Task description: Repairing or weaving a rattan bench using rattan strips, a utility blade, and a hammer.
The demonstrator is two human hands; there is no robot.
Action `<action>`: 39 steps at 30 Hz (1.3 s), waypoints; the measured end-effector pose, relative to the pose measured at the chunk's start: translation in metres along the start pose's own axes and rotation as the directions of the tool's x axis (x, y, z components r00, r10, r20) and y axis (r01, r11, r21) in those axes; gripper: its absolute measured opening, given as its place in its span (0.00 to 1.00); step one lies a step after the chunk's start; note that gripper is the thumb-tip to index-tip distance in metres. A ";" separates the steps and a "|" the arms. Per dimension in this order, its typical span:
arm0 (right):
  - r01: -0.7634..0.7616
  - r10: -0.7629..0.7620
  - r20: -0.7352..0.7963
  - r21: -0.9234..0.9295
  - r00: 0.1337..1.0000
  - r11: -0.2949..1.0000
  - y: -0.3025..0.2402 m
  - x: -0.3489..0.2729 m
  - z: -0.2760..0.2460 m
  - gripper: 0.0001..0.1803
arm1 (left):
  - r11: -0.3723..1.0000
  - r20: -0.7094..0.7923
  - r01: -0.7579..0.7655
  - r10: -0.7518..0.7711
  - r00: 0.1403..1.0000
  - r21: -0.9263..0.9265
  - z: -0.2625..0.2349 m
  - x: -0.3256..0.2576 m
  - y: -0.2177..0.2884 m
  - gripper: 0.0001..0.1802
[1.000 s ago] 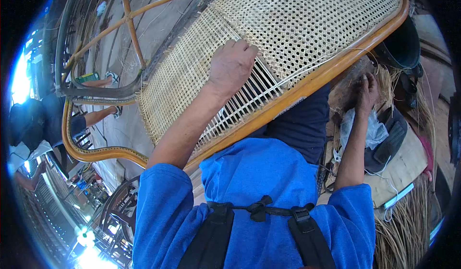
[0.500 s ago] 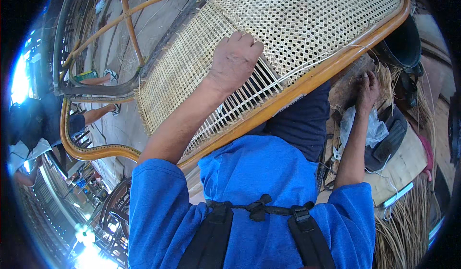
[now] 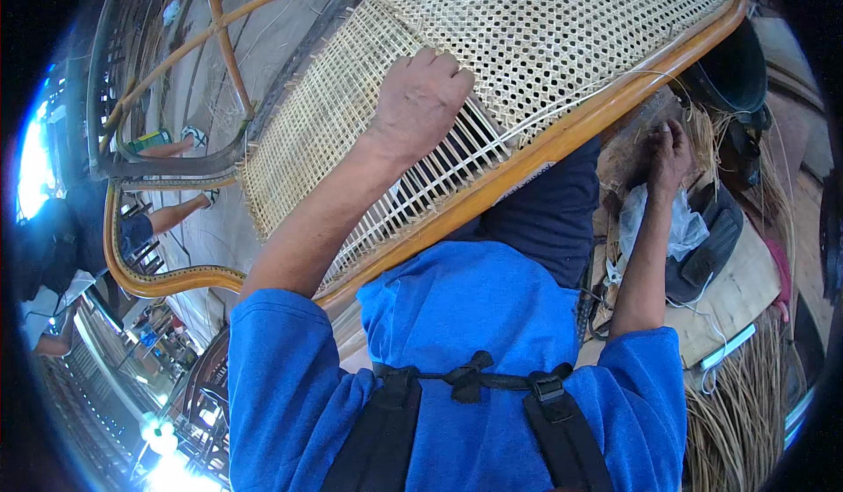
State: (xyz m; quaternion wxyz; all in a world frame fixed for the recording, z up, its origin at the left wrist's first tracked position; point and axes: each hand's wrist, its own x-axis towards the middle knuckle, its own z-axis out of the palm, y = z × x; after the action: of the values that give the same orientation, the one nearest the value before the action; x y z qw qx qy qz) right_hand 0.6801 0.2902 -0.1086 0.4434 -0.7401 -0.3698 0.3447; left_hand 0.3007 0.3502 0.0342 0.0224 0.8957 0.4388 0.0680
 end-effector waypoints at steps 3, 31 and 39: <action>-0.067 0.067 -0.008 0.081 0.998 0.994 -0.007 -0.006 -0.002 0.18 | 1.000 -0.003 0.002 -0.001 1.000 0.021 0.006 0.004 0.004 0.04; 0.765 -0.371 0.783 -0.197 0.499 0.613 -0.184 -0.072 0.189 0.07 | 0.392 0.417 0.854 -0.751 0.512 -0.341 -0.059 -0.207 -0.009 0.14; 0.760 -0.221 0.824 -0.333 0.522 0.558 -0.192 -0.073 0.186 0.08 | 0.439 0.455 0.822 -0.686 0.568 -0.364 -0.024 -0.181 -0.021 0.16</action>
State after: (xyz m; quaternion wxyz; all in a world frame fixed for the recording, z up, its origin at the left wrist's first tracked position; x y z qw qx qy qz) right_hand 0.4421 0.3667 0.0112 0.0561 -0.5027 -0.8132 0.2879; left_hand 0.1717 0.2199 0.0371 0.3544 0.5568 0.7486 0.0624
